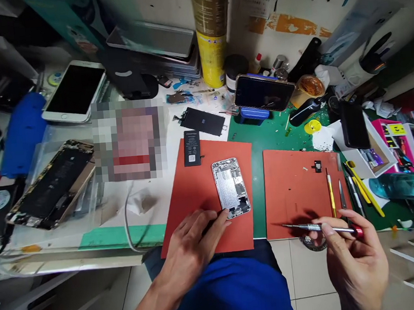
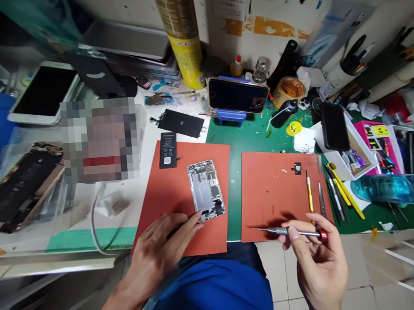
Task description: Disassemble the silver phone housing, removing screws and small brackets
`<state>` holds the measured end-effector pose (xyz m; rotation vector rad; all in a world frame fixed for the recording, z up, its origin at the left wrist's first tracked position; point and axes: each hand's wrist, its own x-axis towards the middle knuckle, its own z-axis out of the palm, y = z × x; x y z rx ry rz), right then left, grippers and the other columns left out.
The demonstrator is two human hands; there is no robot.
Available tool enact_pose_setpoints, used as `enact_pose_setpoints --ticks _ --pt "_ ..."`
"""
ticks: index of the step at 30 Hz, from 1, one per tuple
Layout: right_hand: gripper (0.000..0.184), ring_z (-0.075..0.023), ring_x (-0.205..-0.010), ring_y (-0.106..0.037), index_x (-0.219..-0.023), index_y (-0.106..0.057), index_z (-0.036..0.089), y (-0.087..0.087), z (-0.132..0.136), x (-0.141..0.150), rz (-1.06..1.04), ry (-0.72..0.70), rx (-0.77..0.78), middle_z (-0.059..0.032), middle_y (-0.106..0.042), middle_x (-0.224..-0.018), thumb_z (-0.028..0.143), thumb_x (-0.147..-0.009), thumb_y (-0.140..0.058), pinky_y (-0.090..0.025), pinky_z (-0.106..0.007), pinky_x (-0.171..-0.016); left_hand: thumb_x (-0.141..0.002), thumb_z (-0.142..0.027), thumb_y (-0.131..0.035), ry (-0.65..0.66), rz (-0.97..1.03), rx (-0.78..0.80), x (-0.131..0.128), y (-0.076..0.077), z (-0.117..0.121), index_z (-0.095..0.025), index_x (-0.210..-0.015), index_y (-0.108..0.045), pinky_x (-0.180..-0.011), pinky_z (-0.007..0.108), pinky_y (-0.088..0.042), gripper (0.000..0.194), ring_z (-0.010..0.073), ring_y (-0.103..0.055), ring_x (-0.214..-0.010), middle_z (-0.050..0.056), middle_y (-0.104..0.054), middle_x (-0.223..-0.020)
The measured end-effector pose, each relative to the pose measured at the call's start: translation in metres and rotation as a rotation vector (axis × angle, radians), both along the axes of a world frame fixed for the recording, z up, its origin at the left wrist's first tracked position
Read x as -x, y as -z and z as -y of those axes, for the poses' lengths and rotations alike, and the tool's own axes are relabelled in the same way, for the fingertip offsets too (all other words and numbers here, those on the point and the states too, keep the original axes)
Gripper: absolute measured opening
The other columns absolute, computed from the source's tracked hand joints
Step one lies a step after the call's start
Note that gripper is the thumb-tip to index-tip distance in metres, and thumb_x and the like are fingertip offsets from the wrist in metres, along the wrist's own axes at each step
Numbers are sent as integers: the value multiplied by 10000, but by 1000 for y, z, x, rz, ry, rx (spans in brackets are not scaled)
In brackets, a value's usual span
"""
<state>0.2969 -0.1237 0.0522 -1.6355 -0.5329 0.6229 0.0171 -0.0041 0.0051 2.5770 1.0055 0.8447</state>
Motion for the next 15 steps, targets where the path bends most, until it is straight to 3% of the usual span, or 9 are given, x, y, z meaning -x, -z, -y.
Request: enact_pose_setpoints --ticks 6,11,15 --pt "393 -211 -702 -819 -1244 -623 227 4 -9 0 100 48 -11 -70 -834 -969 266 -922 -844 -707 -329 -656 -1033 -12 -522 76 -85 -26 15 12 -1 -198 -1435 -678 -951 382 -563 469 230 -724 -977 82 -707 -1059" --pt "340 -170 -749 -819 -1236 -621 221 8 -22 -4 342 139 -58 -58 -831 -1003 242 -951 -805 -707 -289 -721 -1053 -83 -528 131 -57 -1 19 21 -6 -228 -1531 -608 -910 370 -568 506 224 -728 -941 68 -721 -1063" --pt "365 -214 -902 -832 -1283 -616 217 22 -35 -10 557 110 -106 -87 -814 -1102 195 -958 -780 -722 -394 -858 -1075 -133 -529 138 -50 21 16 21 -7 -244 -1543 -599 -879 361 -575 486 214 -727 -911 62 -727 -1039"
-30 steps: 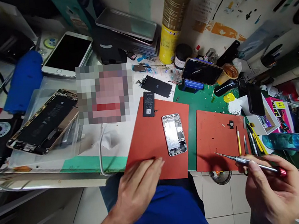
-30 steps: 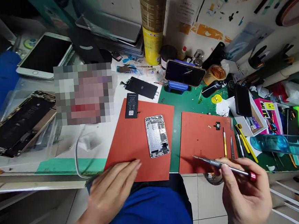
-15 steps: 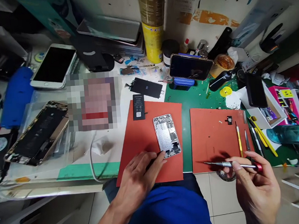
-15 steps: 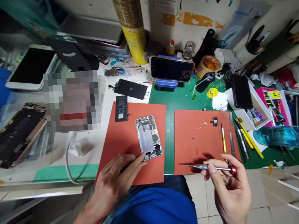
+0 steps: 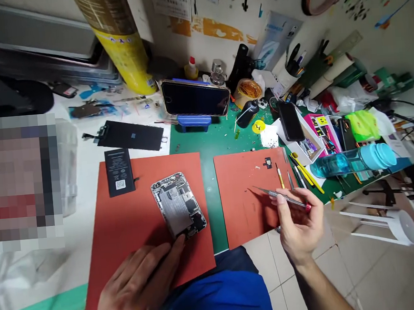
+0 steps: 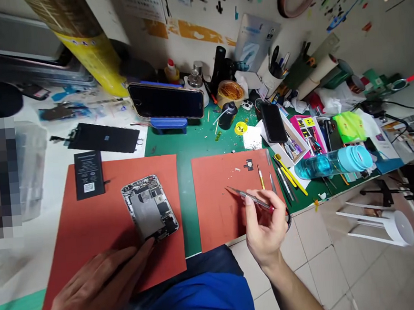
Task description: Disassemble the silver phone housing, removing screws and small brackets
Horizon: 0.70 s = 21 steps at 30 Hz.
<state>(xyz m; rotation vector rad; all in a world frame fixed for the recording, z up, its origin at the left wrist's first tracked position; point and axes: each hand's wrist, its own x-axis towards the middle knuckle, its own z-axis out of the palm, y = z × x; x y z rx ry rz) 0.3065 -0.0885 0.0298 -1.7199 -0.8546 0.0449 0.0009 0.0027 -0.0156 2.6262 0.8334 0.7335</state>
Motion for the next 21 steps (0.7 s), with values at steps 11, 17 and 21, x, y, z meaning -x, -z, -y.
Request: enact_pose_setpoints --ticks 11,17,21 --pt "422 -236 -1016 -815 -1369 -612 226 17 -29 -11 391 -125 92 -97 -797 -1141 145 -973 -731 -712 -412 -916 -1031 -59 -577 -43 96 69 0 2 5 -277 -1570 -572 -868 346 -618 581 199 -766 -904 48 -781 -1107" --pt "415 -227 -987 -819 -1301 -653 223 3 -21 -3 268 -54 38 -78 -802 -1113 139 -920 -795 -706 -400 -921 -1009 -63 -649 -83 198 55 -7 -11 3 -197 -1290 -739 -903 318 -641 325 193 -783 -951 39 -812 -1084" --pt "344 -203 -907 -841 -1251 -640 228 -14 -7 27 -143 -164 10 -71 -836 -1054 148 -945 -775 -716 -320 -838 -1047 -145 -641 -129 216 116 -8 -17 4 -194 -1185 -749 -903 286 -646 182 177 -790 -978 28 -820 -1055"
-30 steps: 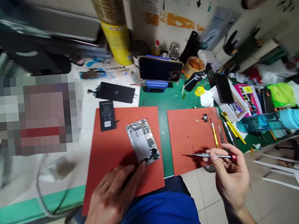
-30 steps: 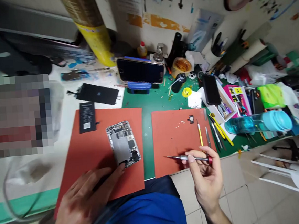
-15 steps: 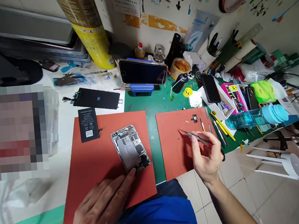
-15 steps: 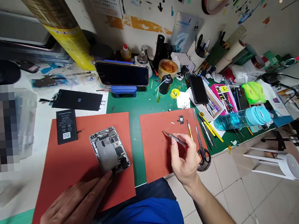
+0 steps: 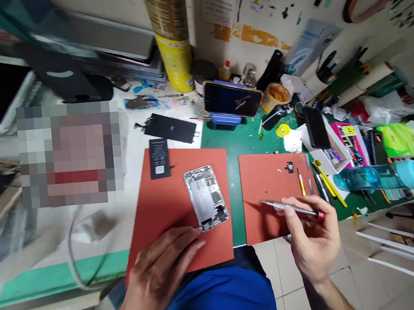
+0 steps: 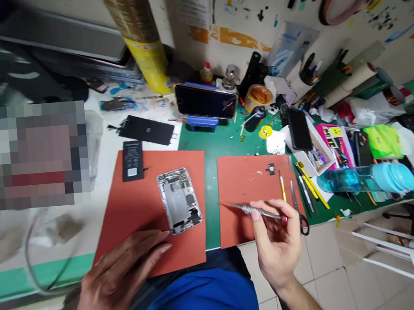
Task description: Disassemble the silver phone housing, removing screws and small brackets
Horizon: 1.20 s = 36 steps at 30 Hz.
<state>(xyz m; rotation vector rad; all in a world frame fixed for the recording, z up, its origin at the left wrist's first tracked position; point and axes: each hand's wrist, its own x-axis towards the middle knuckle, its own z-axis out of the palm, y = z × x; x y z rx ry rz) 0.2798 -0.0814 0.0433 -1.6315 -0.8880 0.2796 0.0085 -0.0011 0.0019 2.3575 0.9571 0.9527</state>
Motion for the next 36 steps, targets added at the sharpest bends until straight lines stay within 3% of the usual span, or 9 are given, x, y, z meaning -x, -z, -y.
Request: enact_pose_setpoints --ticks 5,11,17,27,33,36 --pt "293 -217 -938 -848 -1220 -630 230 2 8 41 -306 -186 66 -80 -855 -1020 198 -967 -773 -709 -313 -826 -1047 -231 -675 -20 55 159 -5 -3 3 -208 -1150 -753 -834 271 -648 131 162 -779 -946 29 -814 -1049" --pt "303 -223 -936 -848 -1213 -632 233 12 7 63 -373 -257 102 -83 -859 -1042 230 -961 -798 -697 -321 -832 -1050 -294 -683 -25 118 320 -9 -11 2 -208 -1080 -725 -759 238 -592 101 124 -729 -829 8 -773 -978" --pt "319 -179 -985 -842 -1220 -648 237 12 7 63 -406 -292 97 -71 -861 -1068 170 -950 -802 -669 -252 -915 -1059 -169 -640 8 128 324 -7 -15 1 -203 -1075 -715 -820 276 -566 83 132 -705 -830 -8 -767 -943" --pt "307 -191 -959 -850 -1200 -673 232 8 5 57 -343 -363 103 -84 -865 -1042 179 -933 -816 -674 -214 -888 -1100 -184 -559 51 26 260 -5 -15 3 -189 -1079 -688 -876 315 -572 131 141 -704 -850 -1 -756 -968" --pt "376 -211 -982 -847 -1191 -703 212 -2 13 63 -304 -220 279 -109 -858 -1079 323 -880 -883 -656 -191 -932 -1102 -214 -570 78 -59 208 -5 -14 6 -199 -1083 -682 -904 311 -563 115 133 -708 -850 -15 -759 -970" --pt "361 -208 -971 -844 -1143 -728 208 -7 13 68 -241 -245 235 -95 -855 -1054 323 -848 -902 -658 -189 -935 -1104 -236 -572 69 -87 195 -5 -13 8 -202 -1080 -680 -913 306 -556 115 132 -702 -842 -18 -757 -961"
